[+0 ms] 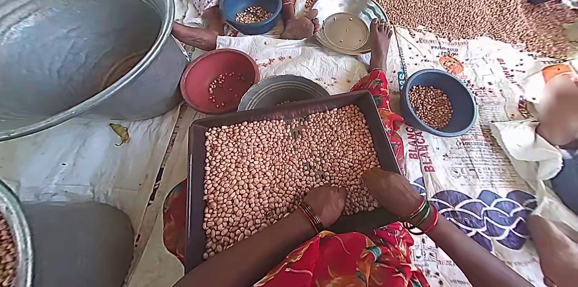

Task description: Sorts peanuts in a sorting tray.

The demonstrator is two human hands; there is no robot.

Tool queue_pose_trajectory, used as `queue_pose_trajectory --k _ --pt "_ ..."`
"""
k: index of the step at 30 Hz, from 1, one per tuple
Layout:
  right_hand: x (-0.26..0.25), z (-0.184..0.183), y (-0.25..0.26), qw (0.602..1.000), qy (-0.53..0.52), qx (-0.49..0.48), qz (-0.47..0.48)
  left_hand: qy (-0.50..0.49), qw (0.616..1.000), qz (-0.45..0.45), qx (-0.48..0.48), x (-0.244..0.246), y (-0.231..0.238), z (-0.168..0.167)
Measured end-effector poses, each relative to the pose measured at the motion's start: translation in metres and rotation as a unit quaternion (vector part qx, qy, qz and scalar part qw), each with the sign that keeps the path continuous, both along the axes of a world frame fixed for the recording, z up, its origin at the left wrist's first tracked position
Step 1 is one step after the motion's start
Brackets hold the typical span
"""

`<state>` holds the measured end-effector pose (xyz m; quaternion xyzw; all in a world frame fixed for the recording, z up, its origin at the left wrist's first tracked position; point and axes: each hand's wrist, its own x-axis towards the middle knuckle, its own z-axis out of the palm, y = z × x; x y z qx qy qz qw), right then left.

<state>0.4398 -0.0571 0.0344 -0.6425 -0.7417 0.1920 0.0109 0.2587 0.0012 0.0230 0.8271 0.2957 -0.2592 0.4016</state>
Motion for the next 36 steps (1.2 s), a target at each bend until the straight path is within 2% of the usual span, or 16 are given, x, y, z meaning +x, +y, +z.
queue_pose_trajectory --k 3,5,7,8,10,11,12,13,18,21,23,26,29,31,33,36 --pt "0.008 0.002 0.003 0.995 0.067 0.079 0.006 -0.014 0.996 0.060 -0.057 -0.005 0.009 0.003" --pt "0.005 0.010 0.003 0.998 0.061 -0.020 0.027 -0.075 0.978 0.152 -0.120 -0.013 0.017 0.001" --pt "-0.003 0.016 0.005 0.986 0.011 -0.160 0.038 -0.144 0.933 0.271 -0.186 -0.023 0.020 0.000" --pt "-0.007 0.012 0.004 0.983 -0.012 -0.175 0.046 -0.182 0.891 0.344 -0.234 -0.029 0.018 -0.001" --pt "-0.010 0.001 -0.001 0.987 -0.033 -0.150 0.057 -0.259 0.754 0.475 -0.372 -0.040 0.014 -0.006" --pt "-0.011 0.001 -0.001 0.985 -0.038 -0.155 0.058 -0.291 0.690 0.504 -0.430 -0.047 0.011 -0.008" --pt "-0.012 0.003 0.001 0.982 -0.048 -0.174 0.057 -0.314 0.649 0.510 -0.469 -0.054 0.010 -0.012" --pt "-0.014 0.005 0.004 0.978 -0.058 -0.191 0.054 -0.327 0.630 0.508 -0.488 -0.060 0.009 -0.015" --pt "-0.031 0.027 0.019 0.933 -0.041 -0.346 0.095 -0.367 0.604 0.524 -0.476 -0.078 0.004 -0.017" --pt "-0.050 0.021 0.019 0.903 0.015 -0.365 0.225 -0.418 0.554 0.558 -0.455 -0.086 0.007 -0.013" --pt "-0.065 0.012 0.025 0.905 0.016 -0.346 0.247 -0.449 0.512 0.593 -0.429 -0.090 0.012 -0.006" --pt "-0.064 0.007 0.068 0.953 0.001 -0.255 0.162 -0.491 0.466 0.636 -0.369 -0.096 0.022 0.002" --pt "-0.050 0.001 0.104 0.990 0.101 -0.041 0.087 -0.515 0.449 0.659 -0.315 -0.110 0.031 0.007" --pt "-0.071 -0.003 0.102 0.978 0.148 0.062 0.134 -0.516 0.439 0.673 -0.296 -0.118 0.036 0.011" --pt "-0.110 -0.015 0.083 0.948 0.181 0.123 0.233 -0.498 0.434 0.692 -0.291 -0.119 0.042 0.014" --pt "-0.167 -0.031 0.051 0.907 0.196 0.099 0.359 -0.440 0.464 0.719 -0.274 -0.111 0.050 0.019"
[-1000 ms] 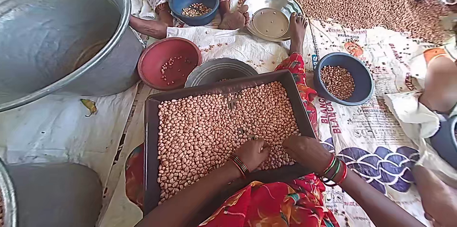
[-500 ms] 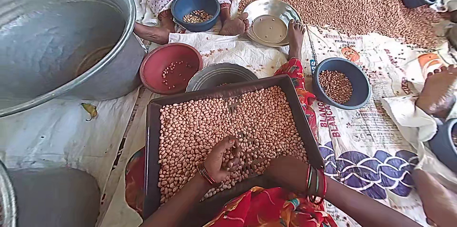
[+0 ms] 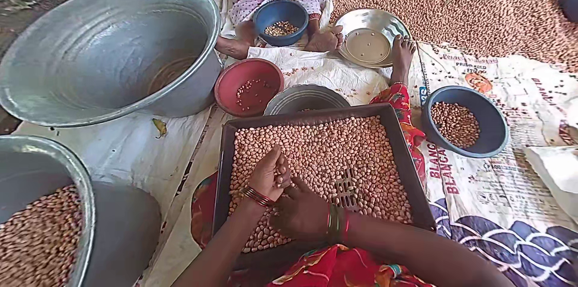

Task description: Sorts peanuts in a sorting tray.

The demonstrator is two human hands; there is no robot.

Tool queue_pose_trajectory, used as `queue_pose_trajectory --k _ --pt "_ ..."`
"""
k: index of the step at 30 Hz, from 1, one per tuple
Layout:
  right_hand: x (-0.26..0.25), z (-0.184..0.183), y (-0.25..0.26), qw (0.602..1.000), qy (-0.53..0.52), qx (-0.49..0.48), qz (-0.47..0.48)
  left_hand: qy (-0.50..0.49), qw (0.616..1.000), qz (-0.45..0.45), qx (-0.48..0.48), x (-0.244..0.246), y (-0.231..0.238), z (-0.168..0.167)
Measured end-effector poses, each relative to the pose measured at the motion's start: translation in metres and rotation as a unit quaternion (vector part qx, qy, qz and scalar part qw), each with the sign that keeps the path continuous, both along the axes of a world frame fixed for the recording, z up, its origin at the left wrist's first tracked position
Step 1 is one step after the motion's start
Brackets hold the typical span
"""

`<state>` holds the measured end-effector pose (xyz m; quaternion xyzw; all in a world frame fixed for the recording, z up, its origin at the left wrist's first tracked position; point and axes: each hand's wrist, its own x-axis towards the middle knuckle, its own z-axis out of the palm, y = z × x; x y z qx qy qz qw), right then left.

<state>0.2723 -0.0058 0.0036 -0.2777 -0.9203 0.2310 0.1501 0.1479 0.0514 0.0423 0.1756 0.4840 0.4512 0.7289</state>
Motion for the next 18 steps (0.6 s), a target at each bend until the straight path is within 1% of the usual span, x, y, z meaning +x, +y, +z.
queue_pose_trajectory --k 2,3,5,7,8,11,12,13,14,15,16,17,18 --pt "-0.012 -0.005 -0.005 0.995 -0.056 -0.038 0.069 0.042 0.999 -0.032 -0.001 0.004 0.002 0.002" --pt "-0.007 -0.007 -0.004 0.992 -0.078 -0.057 0.086 0.056 0.998 -0.038 0.000 0.003 0.003 0.004" --pt "0.022 -0.008 -0.005 0.989 -0.099 -0.077 0.081 0.064 0.997 -0.042 0.022 -0.004 0.003 0.005" --pt "0.069 -0.004 -0.002 0.988 -0.130 -0.078 0.028 0.068 0.996 -0.043 0.047 -0.018 0.001 0.005" --pt "0.095 0.002 0.004 0.986 -0.142 -0.091 -0.018 0.077 0.995 -0.045 0.053 -0.025 -0.001 0.005" --pt "0.160 0.013 0.023 0.973 -0.161 -0.034 -0.164 0.162 0.980 -0.102 0.050 -0.036 -0.007 0.004" --pt "0.167 0.016 0.023 0.970 -0.151 -0.008 -0.192 0.210 0.965 -0.145 0.057 -0.037 -0.009 0.003" --pt "0.167 0.018 0.019 0.970 -0.138 0.018 -0.198 0.264 0.941 -0.199 0.074 -0.037 -0.011 0.001" --pt "0.161 0.020 0.011 0.974 -0.136 0.021 -0.182 0.325 0.905 -0.257 0.099 -0.036 -0.013 0.000" --pt "0.150 0.027 0.001 0.975 -0.166 -0.032 -0.144 0.383 0.858 -0.321 0.122 -0.034 -0.015 0.000" --pt "0.136 0.038 -0.003 0.954 -0.247 -0.145 -0.087 0.424 0.810 -0.381 0.137 -0.031 -0.017 0.003" --pt "0.121 0.048 -0.001 0.903 -0.345 -0.254 -0.038 0.445 0.770 -0.434 0.144 -0.027 -0.018 0.004" --pt "0.111 0.052 0.003 0.854 -0.417 -0.308 -0.032 0.459 0.735 -0.477 0.148 -0.023 -0.020 0.005"
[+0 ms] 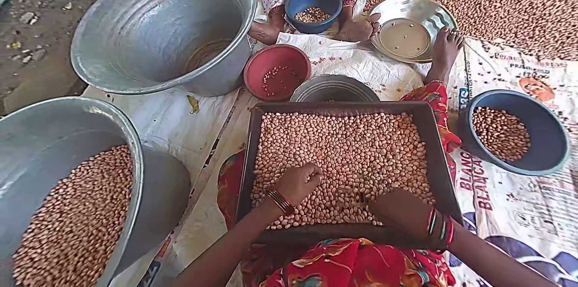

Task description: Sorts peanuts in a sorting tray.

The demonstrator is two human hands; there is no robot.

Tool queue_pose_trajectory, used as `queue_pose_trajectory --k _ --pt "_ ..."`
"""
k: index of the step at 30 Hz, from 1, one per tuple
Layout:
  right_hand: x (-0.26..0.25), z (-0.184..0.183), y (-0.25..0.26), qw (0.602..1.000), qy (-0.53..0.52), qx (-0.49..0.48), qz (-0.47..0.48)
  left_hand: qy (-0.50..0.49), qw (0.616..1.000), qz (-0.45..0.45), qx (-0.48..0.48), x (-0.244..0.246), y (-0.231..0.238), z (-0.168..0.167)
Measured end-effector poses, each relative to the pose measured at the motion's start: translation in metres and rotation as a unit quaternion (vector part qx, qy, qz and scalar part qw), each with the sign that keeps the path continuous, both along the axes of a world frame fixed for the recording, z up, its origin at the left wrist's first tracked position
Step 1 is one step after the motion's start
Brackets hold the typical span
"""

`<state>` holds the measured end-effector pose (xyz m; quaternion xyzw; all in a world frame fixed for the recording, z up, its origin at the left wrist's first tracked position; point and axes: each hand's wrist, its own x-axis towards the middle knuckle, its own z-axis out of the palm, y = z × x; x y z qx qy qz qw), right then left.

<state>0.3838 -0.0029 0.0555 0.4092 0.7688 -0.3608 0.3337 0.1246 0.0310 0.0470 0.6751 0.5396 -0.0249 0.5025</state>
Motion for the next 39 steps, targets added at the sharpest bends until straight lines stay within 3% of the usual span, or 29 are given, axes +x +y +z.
queue_pose_trajectory --k 1,2,4,5,6,10,13,18,22,25,28,30,32,34,36,39 --pt "-0.001 0.001 0.003 0.999 -0.041 0.013 -0.029 0.025 0.999 -0.043 -0.006 0.004 -0.003 -0.001" --pt "0.008 -0.002 0.002 0.992 -0.028 0.102 -0.069 0.049 0.995 -0.085 -0.015 0.008 -0.006 -0.002" --pt "0.035 -0.026 0.001 0.907 0.113 0.391 -0.110 0.090 0.985 -0.143 -0.034 0.016 -0.012 -0.004" --pt "0.040 -0.035 0.006 0.859 0.179 0.464 -0.120 0.110 0.981 -0.158 -0.039 0.019 -0.015 -0.005" --pt "0.035 -0.038 0.009 0.836 0.224 0.483 -0.132 0.127 0.977 -0.166 -0.040 0.022 -0.016 -0.006" --pt "-0.010 -0.054 0.013 0.833 0.299 0.449 -0.123 0.139 0.982 -0.127 -0.024 0.020 -0.014 -0.006" --pt "-0.033 -0.074 0.023 0.834 0.281 0.463 -0.105 0.124 0.988 -0.092 0.010 0.012 -0.016 -0.005" --pt "-0.053 -0.047 0.033 0.936 0.136 0.304 -0.113 0.115 0.990 -0.071 0.027 0.017 -0.009 -0.005" --pt "-0.047 -0.063 0.028 0.899 0.197 0.376 -0.111 0.193 0.970 -0.148 -0.007 0.045 0.006 -0.004" --pt "-0.048 -0.066 0.025 0.894 0.197 0.386 -0.111 0.227 0.959 -0.169 -0.011 0.056 0.009 -0.009" --pt "-0.052 -0.056 0.029 0.908 0.215 0.324 -0.154 0.123 0.990 -0.072 0.011 0.044 0.006 -0.015" --pt "-0.059 -0.044 0.038 0.881 0.280 0.334 -0.185 -0.009 0.995 0.090 0.040 0.034 0.003 -0.019" --pt "-0.070 -0.031 0.057 0.852 0.326 0.355 -0.206 -0.172 0.940 0.295 0.024 0.030 0.001 -0.023" --pt "-0.080 -0.023 0.081 0.873 0.308 0.318 -0.203 -0.339 0.822 0.456 -0.041 0.030 0.006 -0.017" --pt "-0.091 -0.035 0.092 0.902 0.287 0.271 -0.176 -0.428 0.737 0.518 -0.066 0.026 0.013 -0.014" --pt "-0.107 -0.064 0.058 0.901 0.335 0.261 -0.088 -0.464 0.710 0.526 -0.059 0.016 0.017 -0.015"
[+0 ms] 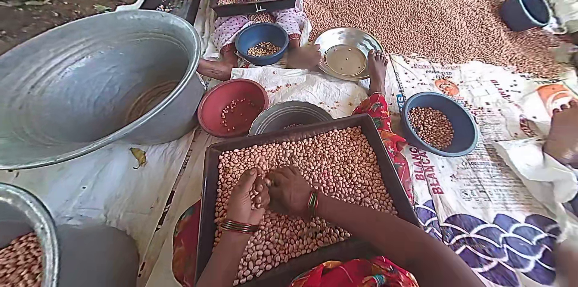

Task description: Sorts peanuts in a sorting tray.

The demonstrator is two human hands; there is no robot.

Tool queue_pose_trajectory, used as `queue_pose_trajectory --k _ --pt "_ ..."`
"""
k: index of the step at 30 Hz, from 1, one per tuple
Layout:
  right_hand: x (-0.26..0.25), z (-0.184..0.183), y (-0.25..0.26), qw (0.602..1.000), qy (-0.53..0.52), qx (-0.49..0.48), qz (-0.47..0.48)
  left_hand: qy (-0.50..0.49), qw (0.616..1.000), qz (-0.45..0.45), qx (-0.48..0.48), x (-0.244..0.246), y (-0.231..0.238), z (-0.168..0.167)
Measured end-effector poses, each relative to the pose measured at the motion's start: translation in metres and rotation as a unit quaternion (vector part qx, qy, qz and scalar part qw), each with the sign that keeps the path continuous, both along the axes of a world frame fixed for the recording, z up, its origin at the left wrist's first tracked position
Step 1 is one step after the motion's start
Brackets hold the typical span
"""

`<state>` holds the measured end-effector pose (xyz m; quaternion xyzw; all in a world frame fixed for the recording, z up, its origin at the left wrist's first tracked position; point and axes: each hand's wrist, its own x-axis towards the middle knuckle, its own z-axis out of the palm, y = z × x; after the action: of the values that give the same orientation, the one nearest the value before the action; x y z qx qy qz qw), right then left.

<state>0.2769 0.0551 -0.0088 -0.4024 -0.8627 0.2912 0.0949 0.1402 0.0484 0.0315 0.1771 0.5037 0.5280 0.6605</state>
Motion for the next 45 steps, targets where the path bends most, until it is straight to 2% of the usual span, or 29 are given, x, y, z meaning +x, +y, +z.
queue_pose_trajectory --k 3,5,7,9,11,12,14,17,18,20,22,24,27,29,30,33,35,39,42,44,45 --pt "0.025 -0.012 -0.036 0.993 -0.019 0.026 0.117 -0.036 0.998 -0.015 0.046 -0.018 -0.003 -0.005" --pt "0.064 -0.010 -0.037 0.994 -0.042 0.037 0.092 -0.091 0.992 -0.032 0.077 -0.036 -0.004 -0.008" --pt "0.106 -0.003 -0.026 0.996 -0.058 0.061 0.008 -0.115 0.988 -0.045 0.093 -0.052 -0.005 -0.010" --pt "0.132 0.009 -0.013 0.993 -0.087 0.048 -0.061 -0.079 0.995 -0.031 0.057 -0.056 -0.007 -0.005" --pt "0.127 0.016 -0.011 0.991 -0.079 0.065 -0.087 0.021 0.999 -0.039 -0.007 -0.049 -0.008 0.005" --pt "0.114 0.017 -0.015 0.992 -0.054 0.083 -0.073 0.085 0.993 -0.075 -0.015 -0.045 -0.009 0.008" --pt "0.076 0.013 -0.034 0.992 0.014 0.122 -0.004 0.231 0.955 -0.188 -0.001 -0.036 -0.010 0.008" --pt "0.028 -0.001 -0.064 0.982 0.057 0.119 0.137 0.430 0.817 -0.381 0.046 -0.019 -0.005 0.012" --pt "0.022 -0.009 -0.072 0.974 0.066 0.144 0.163 0.460 0.782 -0.416 0.059 -0.013 -0.003 0.011" --pt "0.030 -0.014 -0.081 0.969 0.057 0.149 0.191 0.488 0.749 -0.443 0.066 -0.003 0.002 0.010" --pt "0.060 0.006 -0.080 0.979 -0.028 0.029 0.202 0.512 0.726 -0.456 0.057 0.003 0.011 0.013" --pt "0.096 0.023 -0.074 0.983 -0.113 -0.020 0.141 0.537 0.707 -0.457 0.052 0.006 0.021 0.017" --pt "0.141 0.035 -0.056 0.986 -0.154 0.053 -0.029 0.547 0.694 -0.463 0.061 0.013 0.035 0.016" --pt "0.152 0.029 -0.043 0.971 -0.087 0.201 -0.099 0.544 0.668 -0.502 0.081 0.025 0.039 0.016" --pt "0.150 0.031 -0.036 0.965 -0.055 0.226 -0.122 0.545 0.645 -0.526 0.094 0.034 0.041 0.014" --pt "0.136 0.044 -0.017 0.956 0.011 0.237 -0.172 0.573 0.570 -0.584 0.083 0.068 0.044 0.008" --pt "0.136 0.054 -0.009 0.946 0.027 0.248 -0.207 0.591 0.546 -0.592 0.059 0.086 0.045 0.004" --pt "0.162 0.070 -0.011 0.935 0.048 0.234 -0.261 0.617 0.515 -0.592 0.063 0.100 0.046 0.006" --pt "0.178 0.068 -0.022 0.934 0.053 0.213 -0.281 0.613 0.518 -0.593 0.058 0.100 0.047 0.006" --pt "0.178 0.065 -0.031 0.942 0.040 0.180 -0.281 0.586 0.560 -0.583 0.055 0.094 0.048 0.004" --pt "0.175 0.063 -0.035 0.948 0.029 0.157 -0.275 0.558 0.602 -0.568 0.056 0.088 0.048 0.003"
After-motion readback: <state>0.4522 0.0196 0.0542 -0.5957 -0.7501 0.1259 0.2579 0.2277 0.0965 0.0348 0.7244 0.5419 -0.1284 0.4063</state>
